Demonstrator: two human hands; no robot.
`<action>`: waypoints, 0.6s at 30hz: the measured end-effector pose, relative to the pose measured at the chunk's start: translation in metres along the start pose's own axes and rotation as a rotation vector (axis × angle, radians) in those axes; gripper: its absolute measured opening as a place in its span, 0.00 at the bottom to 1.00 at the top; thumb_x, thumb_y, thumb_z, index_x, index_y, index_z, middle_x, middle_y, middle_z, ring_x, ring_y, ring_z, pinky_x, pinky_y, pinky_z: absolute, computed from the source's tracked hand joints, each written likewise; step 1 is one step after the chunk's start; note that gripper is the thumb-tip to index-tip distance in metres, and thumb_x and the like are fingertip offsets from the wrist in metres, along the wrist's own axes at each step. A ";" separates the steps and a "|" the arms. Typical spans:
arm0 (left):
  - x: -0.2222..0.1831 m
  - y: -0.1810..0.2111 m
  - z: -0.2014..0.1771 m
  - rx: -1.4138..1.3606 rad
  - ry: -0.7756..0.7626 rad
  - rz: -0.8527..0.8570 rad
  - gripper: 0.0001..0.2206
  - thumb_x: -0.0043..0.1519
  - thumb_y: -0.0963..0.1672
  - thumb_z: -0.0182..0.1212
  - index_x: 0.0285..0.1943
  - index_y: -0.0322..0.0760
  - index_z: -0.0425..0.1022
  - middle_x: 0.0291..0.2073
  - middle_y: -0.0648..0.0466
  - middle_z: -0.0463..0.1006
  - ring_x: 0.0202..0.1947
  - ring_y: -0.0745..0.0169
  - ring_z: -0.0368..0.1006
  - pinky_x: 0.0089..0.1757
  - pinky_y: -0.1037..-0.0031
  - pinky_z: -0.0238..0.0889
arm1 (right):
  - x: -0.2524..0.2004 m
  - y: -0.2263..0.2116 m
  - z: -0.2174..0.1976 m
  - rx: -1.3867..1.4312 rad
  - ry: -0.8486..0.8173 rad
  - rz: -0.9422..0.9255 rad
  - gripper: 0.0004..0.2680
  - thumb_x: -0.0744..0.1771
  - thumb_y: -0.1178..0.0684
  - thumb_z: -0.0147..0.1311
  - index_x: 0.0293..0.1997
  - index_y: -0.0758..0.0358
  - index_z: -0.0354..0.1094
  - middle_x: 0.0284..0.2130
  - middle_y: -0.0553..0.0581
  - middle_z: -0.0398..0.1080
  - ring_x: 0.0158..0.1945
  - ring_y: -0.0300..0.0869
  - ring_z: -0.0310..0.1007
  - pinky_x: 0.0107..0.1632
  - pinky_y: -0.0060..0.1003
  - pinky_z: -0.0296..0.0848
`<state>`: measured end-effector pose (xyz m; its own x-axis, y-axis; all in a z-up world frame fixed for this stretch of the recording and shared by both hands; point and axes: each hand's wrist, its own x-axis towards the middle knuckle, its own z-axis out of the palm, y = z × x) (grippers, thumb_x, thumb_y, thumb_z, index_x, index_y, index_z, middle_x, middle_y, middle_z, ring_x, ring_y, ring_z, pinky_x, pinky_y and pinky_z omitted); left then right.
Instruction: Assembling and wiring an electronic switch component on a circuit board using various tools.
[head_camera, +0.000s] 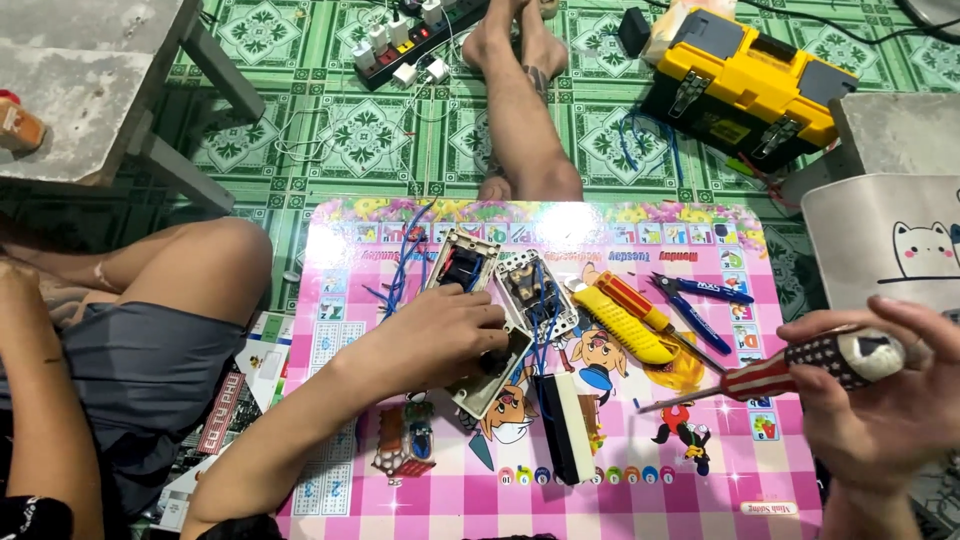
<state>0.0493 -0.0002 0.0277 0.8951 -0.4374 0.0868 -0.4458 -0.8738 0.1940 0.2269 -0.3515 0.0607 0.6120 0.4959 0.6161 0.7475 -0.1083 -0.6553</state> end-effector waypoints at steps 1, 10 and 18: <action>-0.001 -0.002 0.002 -0.004 0.002 -0.004 0.08 0.54 0.46 0.69 0.37 0.46 0.74 0.34 0.57 0.74 0.39 0.54 0.69 0.33 0.62 0.57 | -0.005 0.005 0.006 0.000 -0.006 0.000 0.21 0.67 0.59 0.55 0.65 0.76 0.49 0.40 0.79 0.71 0.40 0.55 0.76 0.39 0.38 0.75; -0.002 0.002 -0.002 -0.100 -0.165 -0.074 0.14 0.53 0.49 0.74 0.35 0.41 0.75 0.32 0.55 0.81 0.40 0.51 0.71 0.38 0.58 0.62 | -0.025 -0.012 0.032 -0.137 0.111 -0.216 0.23 0.67 0.49 0.48 0.62 0.77 0.42 0.30 0.80 0.67 0.30 0.56 0.72 0.35 0.39 0.66; 0.004 0.007 0.007 -0.073 -0.117 -0.124 0.14 0.56 0.48 0.66 0.46 0.39 0.79 0.27 0.49 0.79 0.32 0.47 0.75 0.32 0.56 0.66 | -0.035 0.027 0.069 0.139 -0.281 0.251 0.17 0.64 0.55 0.59 0.58 0.67 0.65 0.26 0.55 0.79 0.30 0.38 0.83 0.35 0.30 0.82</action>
<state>0.0497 -0.0096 0.0231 0.9341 -0.3526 -0.0559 -0.3264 -0.9069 0.2665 0.2080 -0.3125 -0.0088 0.6621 0.6875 0.2983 0.5297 -0.1478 -0.8352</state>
